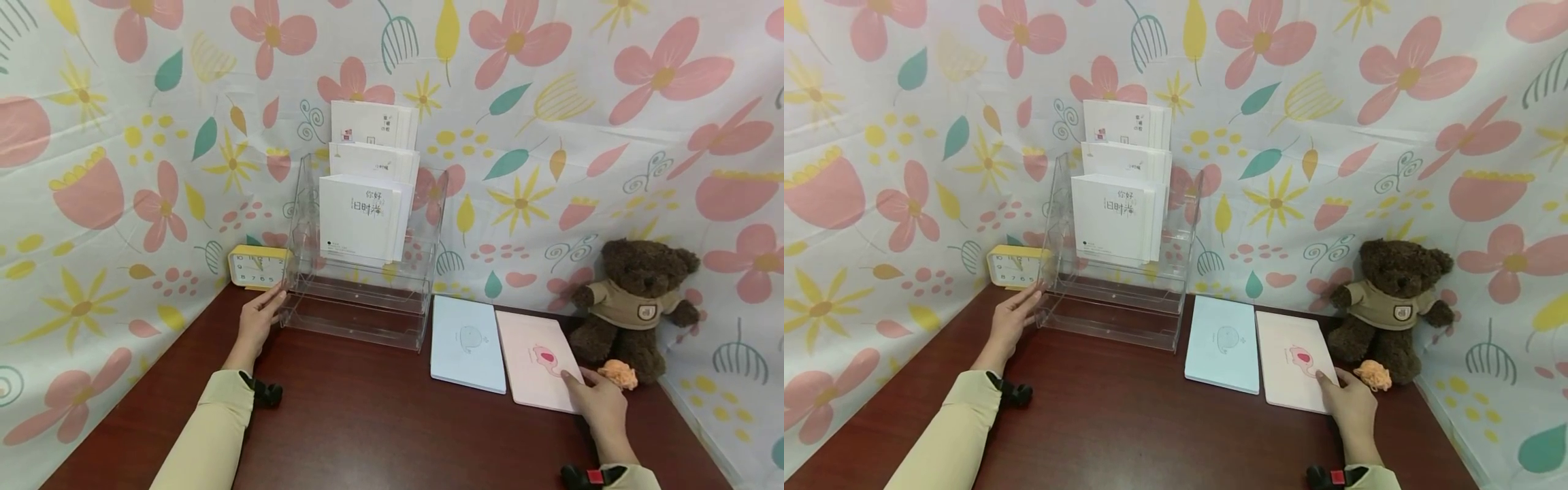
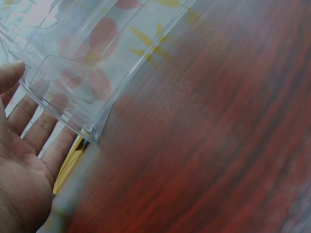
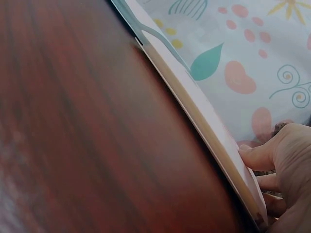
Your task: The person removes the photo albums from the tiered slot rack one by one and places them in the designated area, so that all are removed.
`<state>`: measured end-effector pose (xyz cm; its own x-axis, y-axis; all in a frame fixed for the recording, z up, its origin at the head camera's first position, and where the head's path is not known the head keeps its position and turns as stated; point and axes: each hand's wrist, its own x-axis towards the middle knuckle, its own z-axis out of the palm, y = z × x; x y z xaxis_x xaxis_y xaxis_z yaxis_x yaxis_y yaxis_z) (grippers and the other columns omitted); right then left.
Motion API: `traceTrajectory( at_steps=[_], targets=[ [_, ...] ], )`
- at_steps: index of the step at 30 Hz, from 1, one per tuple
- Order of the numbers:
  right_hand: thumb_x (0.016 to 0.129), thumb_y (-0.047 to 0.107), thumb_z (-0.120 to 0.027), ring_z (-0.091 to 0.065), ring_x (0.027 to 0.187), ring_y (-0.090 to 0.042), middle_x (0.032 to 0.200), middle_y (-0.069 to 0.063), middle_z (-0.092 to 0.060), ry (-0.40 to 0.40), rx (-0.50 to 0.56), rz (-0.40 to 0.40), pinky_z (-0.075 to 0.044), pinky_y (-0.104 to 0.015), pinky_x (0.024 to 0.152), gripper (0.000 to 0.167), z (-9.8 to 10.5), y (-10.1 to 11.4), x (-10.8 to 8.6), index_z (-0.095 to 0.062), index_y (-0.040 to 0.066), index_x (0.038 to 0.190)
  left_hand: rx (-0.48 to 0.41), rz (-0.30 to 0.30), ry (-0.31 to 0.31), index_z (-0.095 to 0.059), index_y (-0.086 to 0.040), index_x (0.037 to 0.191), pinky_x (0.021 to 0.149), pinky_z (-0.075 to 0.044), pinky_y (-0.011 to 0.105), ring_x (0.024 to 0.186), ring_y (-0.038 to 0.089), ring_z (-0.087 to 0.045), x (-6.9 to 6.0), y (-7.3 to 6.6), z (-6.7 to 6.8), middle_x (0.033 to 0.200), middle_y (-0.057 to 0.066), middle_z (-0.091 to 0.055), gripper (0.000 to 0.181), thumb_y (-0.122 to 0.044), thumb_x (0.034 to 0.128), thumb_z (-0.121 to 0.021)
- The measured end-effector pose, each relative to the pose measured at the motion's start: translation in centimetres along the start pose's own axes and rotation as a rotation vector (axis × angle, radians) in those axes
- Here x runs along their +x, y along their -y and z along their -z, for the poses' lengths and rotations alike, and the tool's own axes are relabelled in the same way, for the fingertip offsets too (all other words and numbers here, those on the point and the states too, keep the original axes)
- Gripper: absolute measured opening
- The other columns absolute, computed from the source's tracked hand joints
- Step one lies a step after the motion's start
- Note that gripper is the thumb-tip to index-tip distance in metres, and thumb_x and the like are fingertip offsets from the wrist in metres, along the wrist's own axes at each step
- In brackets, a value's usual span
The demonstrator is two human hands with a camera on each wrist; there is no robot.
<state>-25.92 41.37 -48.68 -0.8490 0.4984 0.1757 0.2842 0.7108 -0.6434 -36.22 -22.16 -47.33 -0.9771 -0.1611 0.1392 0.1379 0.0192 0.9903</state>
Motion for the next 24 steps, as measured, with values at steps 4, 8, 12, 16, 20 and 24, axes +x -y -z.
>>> traceTrajectory(
  at_steps=[4, 8, 12, 16, 20, 24],
  targets=[
    [0.097, 0.038, -0.063, -0.046, 0.123, -0.055, 0.134, -0.036, -0.052, 0.017, 0.007, -0.025, -0.037, -0.064, 0.101, 0.062, 0.0, 0.1, 0.0, -0.057, -0.012, 0.131, 0.002, 0.009, -0.002, -0.051, -0.018, 0.149, 0.106, -0.046, 0.047, 0.136, 0.028, -0.049, 0.0, 0.0, 0.0, 0.155, 0.005, -0.044, 0.059, -0.043, 0.0977, -0.066],
    [0.099, 0.039, -0.058, -0.051, 0.112, -0.047, 0.122, -0.033, -0.058, -0.044, 0.035, -0.021, -0.04, -0.057, 0.089, 0.057, -0.2, 0.2, 0.0, -0.059, -0.008, 0.131, 0.013, 0.008, -0.01, -0.052, -0.017, 0.149, 0.106, -0.046, 0.047, 0.136, 0.027, -0.049, 0.0, 0.0, 0.0, 0.156, 0.004, -0.044, 0.062, -0.045, 0.096, -0.067],
    [0.102, 0.032, -0.054, -0.049, 0.101, -0.037, 0.108, -0.025, -0.056, -0.153, 0.085, 0.1, -0.035, -0.048, 0.078, 0.044, -0.3, 1.0, -0.3, -0.064, -0.006, 0.122, 0.005, -0.002, -0.017, -0.052, -0.016, 0.149, 0.106, -0.045, 0.049, 0.137, 0.027, -0.048, 0.1, 0.2, 0.2, 0.156, 0.004, -0.043, 0.063, -0.046, 0.0954, -0.068],
    [0.102, 0.024, -0.055, -0.047, 0.111, -0.036, 0.12, -0.023, -0.054, -0.179, 0.153, 0.287, -0.035, -0.049, 0.085, 0.035, 0.0, 2.8, -1.0, -0.067, -0.003, 0.121, -0.001, 0.0, -0.008, -0.052, -0.017, 0.149, 0.106, -0.045, 0.05, 0.138, 0.027, -0.046, 0.1, 0.5, 0.2, 0.157, 0.003, -0.042, 0.063, -0.046, 0.0957, -0.067],
    [0.102, 0.019, -0.059, -0.039, 0.132, -0.049, 0.147, -0.024, -0.044, -0.097, 0.215, 0.576, -0.029, -0.068, 0.101, 0.037, 0.7, 6.2, -1.7, -0.061, 0.003, 0.134, -0.013, 0.006, -0.001, -0.052, -0.018, 0.149, 0.106, -0.045, 0.05, 0.138, 0.027, -0.046, 0.1, 0.6, 0.1, 0.156, 0.003, -0.043, 0.063, -0.046, 0.0951, -0.068],
    [0.101, 0.018, -0.061, -0.02, 0.145, -0.054, 0.163, -0.02, -0.023, 0.035, 0.196, 0.801, -0.014, -0.077, 0.108, 0.055, 1.0, 10.7, -2.2, -0.045, 0.01, 0.152, -0.016, -0.005, -0.01, -0.053, -0.018, 0.148, 0.106, -0.045, 0.051, 0.138, 0.028, -0.046, 0.2, 0.3, 0.0, 0.156, 0.003, -0.043, 0.062, -0.046, 0.095, -0.068]
  ],
)
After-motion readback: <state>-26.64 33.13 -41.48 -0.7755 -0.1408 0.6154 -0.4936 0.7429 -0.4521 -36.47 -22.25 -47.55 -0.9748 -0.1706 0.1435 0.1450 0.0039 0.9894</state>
